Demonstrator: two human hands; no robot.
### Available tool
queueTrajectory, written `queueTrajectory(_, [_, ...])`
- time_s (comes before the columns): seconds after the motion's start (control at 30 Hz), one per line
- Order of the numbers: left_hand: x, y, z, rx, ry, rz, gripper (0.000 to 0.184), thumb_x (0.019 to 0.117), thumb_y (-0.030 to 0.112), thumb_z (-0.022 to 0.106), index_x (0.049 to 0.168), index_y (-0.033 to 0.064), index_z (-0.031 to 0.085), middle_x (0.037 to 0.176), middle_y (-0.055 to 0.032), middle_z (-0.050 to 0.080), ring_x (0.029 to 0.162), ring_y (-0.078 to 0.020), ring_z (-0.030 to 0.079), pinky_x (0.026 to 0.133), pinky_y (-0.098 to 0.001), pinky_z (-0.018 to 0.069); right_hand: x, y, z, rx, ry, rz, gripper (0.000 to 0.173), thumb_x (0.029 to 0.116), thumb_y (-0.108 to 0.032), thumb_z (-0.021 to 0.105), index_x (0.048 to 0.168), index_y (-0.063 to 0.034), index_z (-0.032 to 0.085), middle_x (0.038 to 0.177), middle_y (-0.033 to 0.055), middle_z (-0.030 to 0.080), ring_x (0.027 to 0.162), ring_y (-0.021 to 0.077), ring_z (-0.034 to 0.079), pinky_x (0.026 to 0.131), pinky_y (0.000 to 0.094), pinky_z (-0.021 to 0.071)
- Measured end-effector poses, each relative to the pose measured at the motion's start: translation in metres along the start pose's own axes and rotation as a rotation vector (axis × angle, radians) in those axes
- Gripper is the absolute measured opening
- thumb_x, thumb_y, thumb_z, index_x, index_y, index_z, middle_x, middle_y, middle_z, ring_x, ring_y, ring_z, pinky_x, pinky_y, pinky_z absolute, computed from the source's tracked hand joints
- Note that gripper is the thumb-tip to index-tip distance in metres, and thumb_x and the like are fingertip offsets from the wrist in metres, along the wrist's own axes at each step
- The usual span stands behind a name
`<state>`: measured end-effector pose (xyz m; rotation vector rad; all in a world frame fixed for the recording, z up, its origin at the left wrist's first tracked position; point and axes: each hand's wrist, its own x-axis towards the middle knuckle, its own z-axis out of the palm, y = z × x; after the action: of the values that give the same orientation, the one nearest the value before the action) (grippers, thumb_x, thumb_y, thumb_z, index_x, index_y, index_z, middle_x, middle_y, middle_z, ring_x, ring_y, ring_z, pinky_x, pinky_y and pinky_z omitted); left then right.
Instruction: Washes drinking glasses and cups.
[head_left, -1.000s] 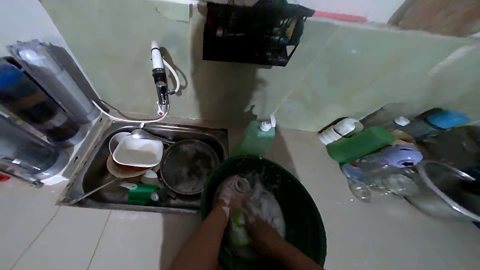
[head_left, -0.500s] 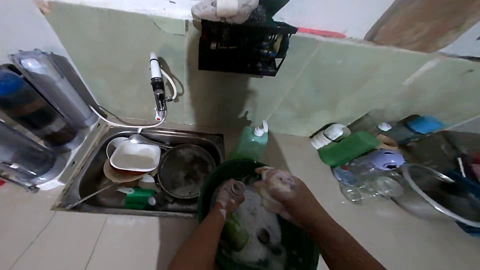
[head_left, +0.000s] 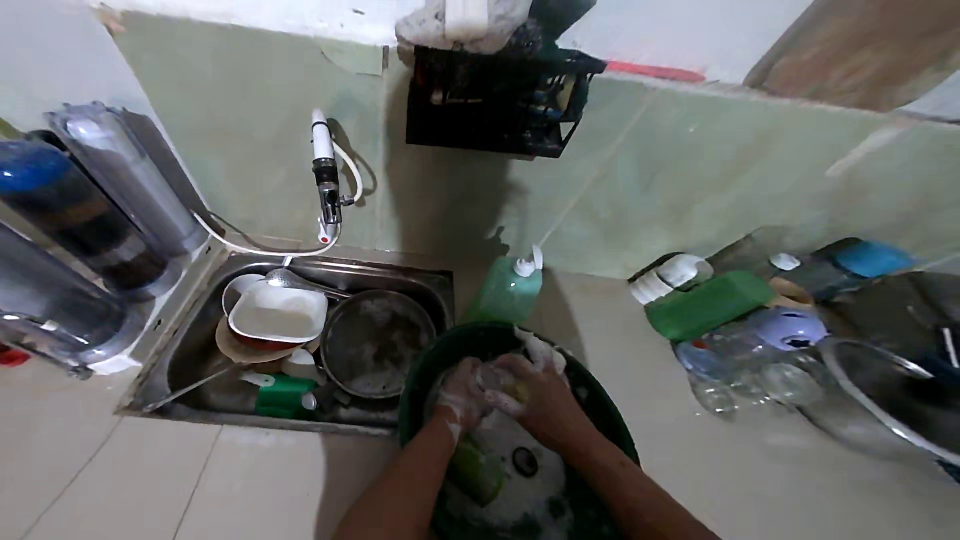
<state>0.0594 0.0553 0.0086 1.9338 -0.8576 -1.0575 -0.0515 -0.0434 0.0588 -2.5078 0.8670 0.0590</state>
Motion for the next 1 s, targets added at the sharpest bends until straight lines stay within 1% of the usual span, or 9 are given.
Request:
queueTrajectory(0.1, [-0.011,0.008,-0.002,-0.002,-0.039,0.024,0.068,0.0938,0.013,0.072,0.153,0.0039,0.041,0.152,-0.0204,0.048,0.141,-0.0295,0.048,0.118,-0.0433,0.0379,-0.009,-0.014,0.010,0.084,0.039,0.050,0.050,0.0955,-0.025,0.071,0.135,0.0014,0.057,0.135,0.0247,0.060,0.123,0.0391,0.060,0.105,0.0534,0.0489])
queueTrajectory(0.13, [-0.011,0.008,-0.001,0.018,-0.045,0.045,0.065,0.0948,0.013,0.070,0.152,0.0019,0.043,0.152,-0.0208,0.049,0.141,-0.0293,0.048,0.119,-0.0427,0.0374,-0.011,-0.020,0.008,0.048,-0.042,0.087,0.042,0.0985,-0.022,0.066,0.132,0.0032,0.060,0.128,0.0257,0.063,0.121,0.0395,0.061,0.105,0.0532,0.0474])
queueTrajectory(0.27, [-0.011,0.003,-0.001,0.199,-0.190,0.142,0.060,0.1030,0.023,0.060,0.154,0.0007,0.039,0.157,-0.0216,0.042,0.147,-0.0320,0.039,0.123,-0.0435,0.0295,-0.002,-0.022,-0.011,-0.131,-0.441,0.181,0.040,0.1028,-0.021,0.060,0.135,0.0027,0.059,0.134,0.0275,0.060,0.126,0.0416,0.058,0.108,0.0564,0.0435])
queueTrajectory(0.33, [-0.009,0.007,-0.005,0.315,-0.165,0.194,0.061,0.1034,0.027,0.059,0.156,0.0039,0.039,0.160,-0.0182,0.040,0.150,-0.0307,0.036,0.125,-0.0435,0.0273,0.004,-0.009,-0.028,-0.088,-0.351,0.227,0.041,0.1027,-0.021,0.061,0.136,0.0023,0.059,0.130,0.0278,0.062,0.117,0.0417,0.062,0.103,0.0565,0.0472])
queueTrajectory(0.4, [-0.018,0.014,-0.023,0.188,-0.015,0.167,0.061,0.1004,0.023,0.064,0.154,0.0048,0.041,0.157,-0.0182,0.043,0.146,-0.0290,0.041,0.122,-0.0422,0.0327,0.009,0.010,-0.038,-0.036,-0.162,0.250,0.038,0.1016,-0.022,0.064,0.130,0.0032,0.064,0.123,0.0273,0.066,0.115,0.0415,0.064,0.103,0.0572,0.0477])
queueTrajectory(0.47, [-0.031,0.013,-0.044,-0.025,0.179,0.112,0.060,0.0988,0.023,0.069,0.152,0.0097,0.044,0.154,-0.0159,0.047,0.140,-0.0276,0.048,0.115,-0.0437,0.0412,0.009,0.017,-0.047,0.021,-0.211,0.309,0.036,0.1002,-0.027,0.068,0.122,0.0019,0.065,0.113,0.0214,0.068,0.103,0.0326,0.067,0.094,0.0512,0.0522])
queueTrajectory(0.57, [-0.036,0.004,-0.059,-0.161,0.321,0.088,0.057,0.0996,0.021,0.067,0.151,0.0094,0.045,0.151,-0.0179,0.049,0.138,-0.0302,0.050,0.113,-0.0467,0.0430,0.004,0.017,-0.055,0.066,-0.178,0.365,0.040,0.1008,-0.030,0.067,0.122,0.0036,0.066,0.117,0.0247,0.067,0.110,0.0372,0.064,0.099,0.0557,0.0484])
queueTrajectory(0.8, [-0.042,-0.008,-0.056,-0.193,0.311,0.104,0.057,0.1002,0.023,0.065,0.151,0.0072,0.044,0.152,-0.0183,0.048,0.140,-0.0286,0.049,0.115,-0.0432,0.0416,-0.007,0.017,-0.055,0.121,-0.022,0.175,0.026,0.1040,-0.023,0.061,0.106,0.0019,0.070,0.101,0.0186,0.069,0.096,0.0297,0.066,0.090,0.0507,0.0509])
queueTrajectory(1.0, [-0.040,-0.016,-0.052,-0.243,0.261,0.111,0.056,0.1010,0.022,0.063,0.151,0.0053,0.044,0.150,-0.0215,0.048,0.138,-0.0317,0.049,0.114,-0.0436,0.0419,-0.011,0.017,-0.054,0.114,0.061,0.159,0.031,0.1056,-0.026,0.058,0.109,0.0010,0.072,0.107,0.0183,0.071,0.102,0.0310,0.066,0.094,0.0525,0.0495])
